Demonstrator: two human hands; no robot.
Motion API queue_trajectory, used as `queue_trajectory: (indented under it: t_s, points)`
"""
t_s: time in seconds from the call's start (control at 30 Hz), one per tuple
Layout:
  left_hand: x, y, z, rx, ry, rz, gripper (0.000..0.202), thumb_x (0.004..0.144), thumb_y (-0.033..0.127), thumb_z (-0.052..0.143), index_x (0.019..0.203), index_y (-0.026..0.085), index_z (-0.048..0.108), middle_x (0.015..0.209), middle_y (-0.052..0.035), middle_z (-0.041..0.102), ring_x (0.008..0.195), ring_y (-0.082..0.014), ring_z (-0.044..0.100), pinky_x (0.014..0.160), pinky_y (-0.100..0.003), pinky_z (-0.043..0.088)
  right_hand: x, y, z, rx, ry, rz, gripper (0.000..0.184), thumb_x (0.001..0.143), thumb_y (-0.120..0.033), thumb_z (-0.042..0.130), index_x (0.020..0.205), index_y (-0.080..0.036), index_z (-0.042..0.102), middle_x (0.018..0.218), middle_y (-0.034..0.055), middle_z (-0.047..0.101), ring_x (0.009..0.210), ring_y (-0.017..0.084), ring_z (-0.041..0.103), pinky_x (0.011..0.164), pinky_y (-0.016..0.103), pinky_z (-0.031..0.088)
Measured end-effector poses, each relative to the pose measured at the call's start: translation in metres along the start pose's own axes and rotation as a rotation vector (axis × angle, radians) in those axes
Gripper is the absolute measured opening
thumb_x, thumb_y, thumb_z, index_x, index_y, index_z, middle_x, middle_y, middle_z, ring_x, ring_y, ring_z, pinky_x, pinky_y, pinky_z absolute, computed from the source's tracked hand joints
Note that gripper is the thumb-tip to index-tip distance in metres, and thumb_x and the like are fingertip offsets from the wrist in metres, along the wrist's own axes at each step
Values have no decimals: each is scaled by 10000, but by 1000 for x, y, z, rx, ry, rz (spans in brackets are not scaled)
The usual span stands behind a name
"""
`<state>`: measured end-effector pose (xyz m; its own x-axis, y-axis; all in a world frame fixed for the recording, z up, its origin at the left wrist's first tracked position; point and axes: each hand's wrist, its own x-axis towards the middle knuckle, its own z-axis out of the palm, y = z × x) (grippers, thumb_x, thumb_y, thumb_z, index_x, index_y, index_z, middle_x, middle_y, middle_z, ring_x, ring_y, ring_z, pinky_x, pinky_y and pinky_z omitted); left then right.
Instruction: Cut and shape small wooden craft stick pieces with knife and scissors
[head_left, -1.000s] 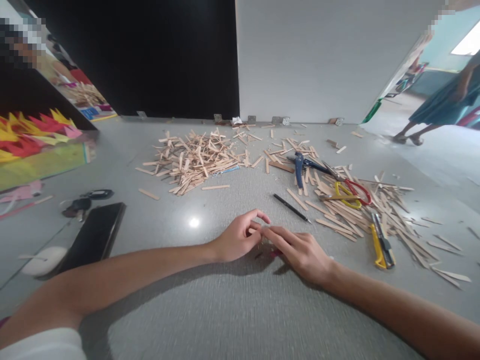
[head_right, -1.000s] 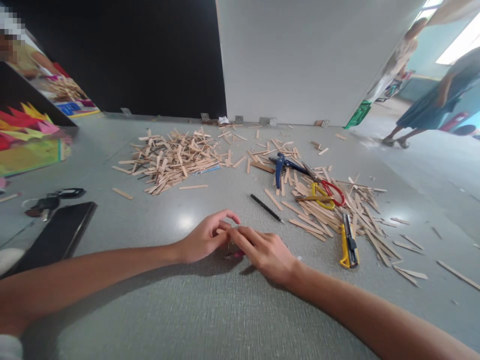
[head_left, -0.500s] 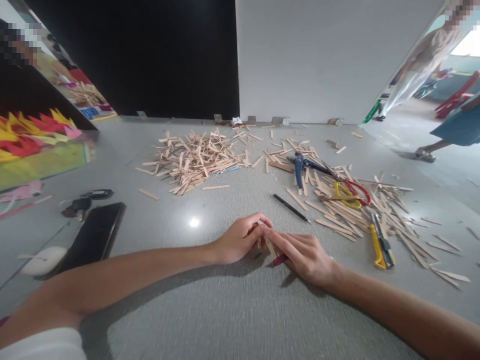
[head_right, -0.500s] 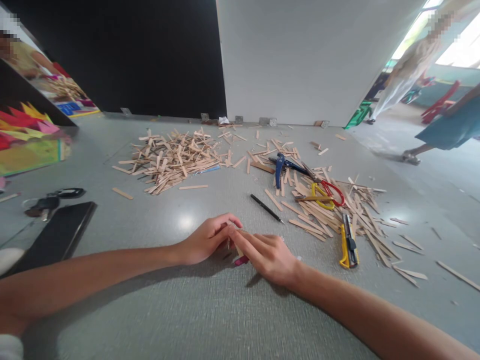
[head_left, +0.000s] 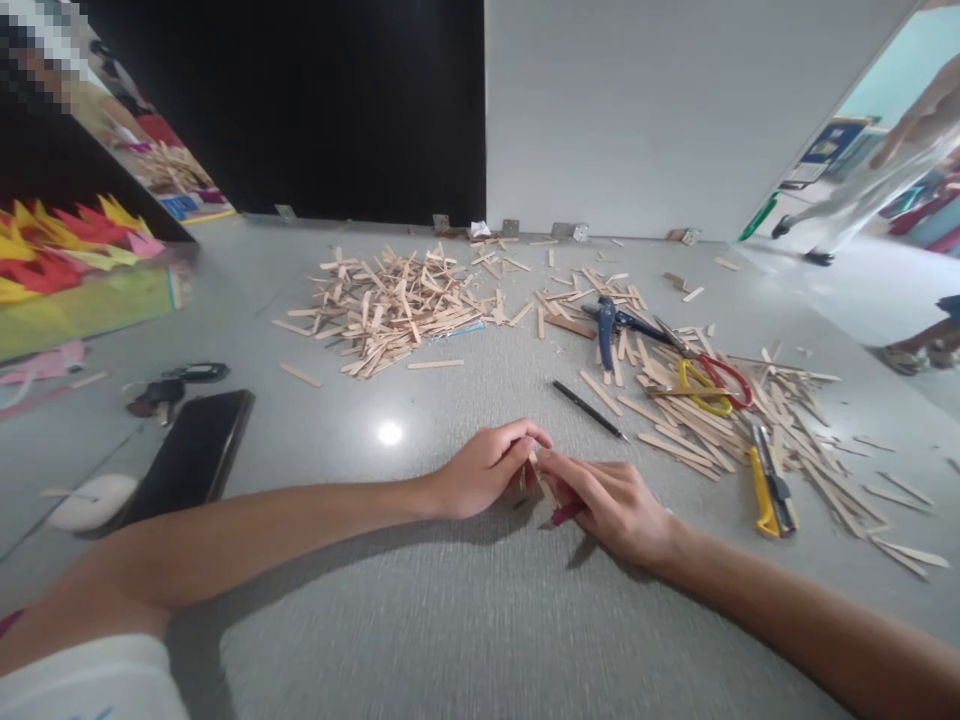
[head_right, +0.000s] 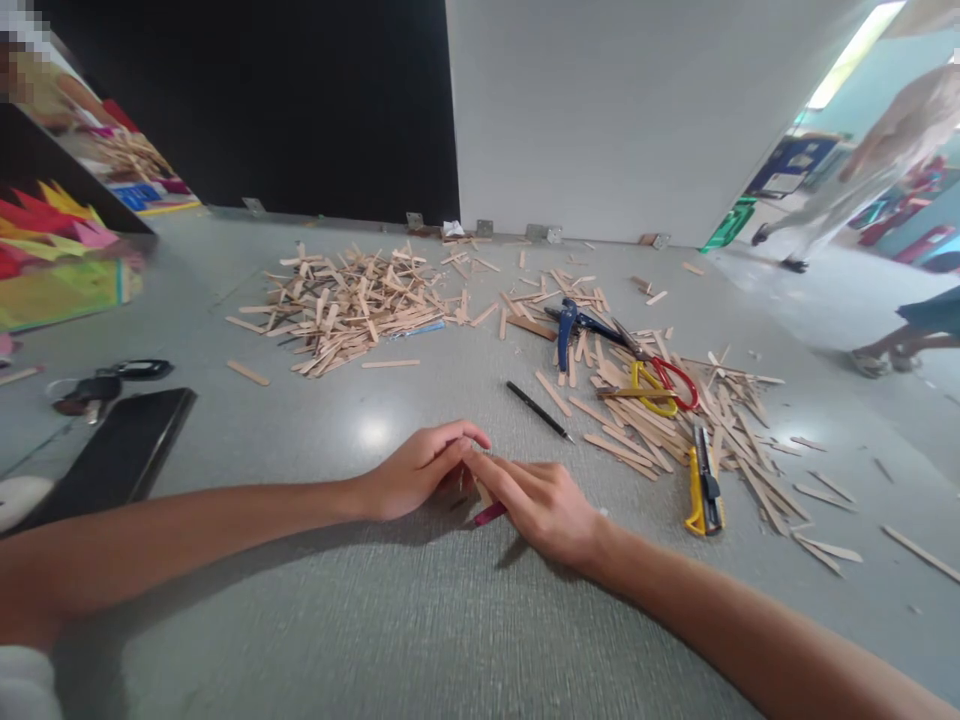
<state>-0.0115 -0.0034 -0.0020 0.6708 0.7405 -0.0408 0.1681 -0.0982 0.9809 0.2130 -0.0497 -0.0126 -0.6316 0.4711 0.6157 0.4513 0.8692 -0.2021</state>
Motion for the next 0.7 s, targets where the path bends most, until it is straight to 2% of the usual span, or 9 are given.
queue_trajectory:
  t_s: [0.17,0.27,0.4,0.47,0.6,0.7]
  points:
    - [-1,1,0,22,-20,22,500,1111,621,396,1189,186,630,652,56,552,556,-133,490,573,-253,395,3,1,0,4,-47,2,394,1168,-158,374,1556,-91,375,908,80,755,658,175,738,504,245,557]
    - [-1,2,0,62,-37,40,480,1119,575,395,1212,175,643,642,55,557,564,-135,503,586,-255,401,4,2,0,13,-95,-5,349,1161,-132,341,1505,-110,394,880,50,724,625,158,709,487,229,530]
    - [-1,1,0,78,-32,51,393,1105,478,449,1188,174,682,710,21,647,591,-132,553,604,-252,430,5,2,3,29,-123,64,277,1143,-120,355,1402,-164,441,878,11,691,551,120,634,471,216,499]
    - [0,-1,0,66,1,48,343,1084,437,494,1134,172,706,730,9,671,598,-128,568,599,-244,437,4,1,4,53,-79,120,247,1120,-103,378,1335,-188,464,875,-4,672,540,107,602,466,204,484]
    - [2,-5,1,-81,160,46,338,1046,457,563,1118,164,716,717,6,661,568,-117,547,551,-226,433,3,0,4,-54,141,315,246,1074,-108,462,1291,-219,495,932,12,670,530,96,551,461,203,454]
    - [3,-5,1,-196,251,48,365,1025,487,604,1144,160,713,830,-37,716,578,-112,559,526,-220,446,6,1,1,-147,175,416,241,1032,-108,514,1244,-214,562,914,25,686,578,119,591,514,222,485]
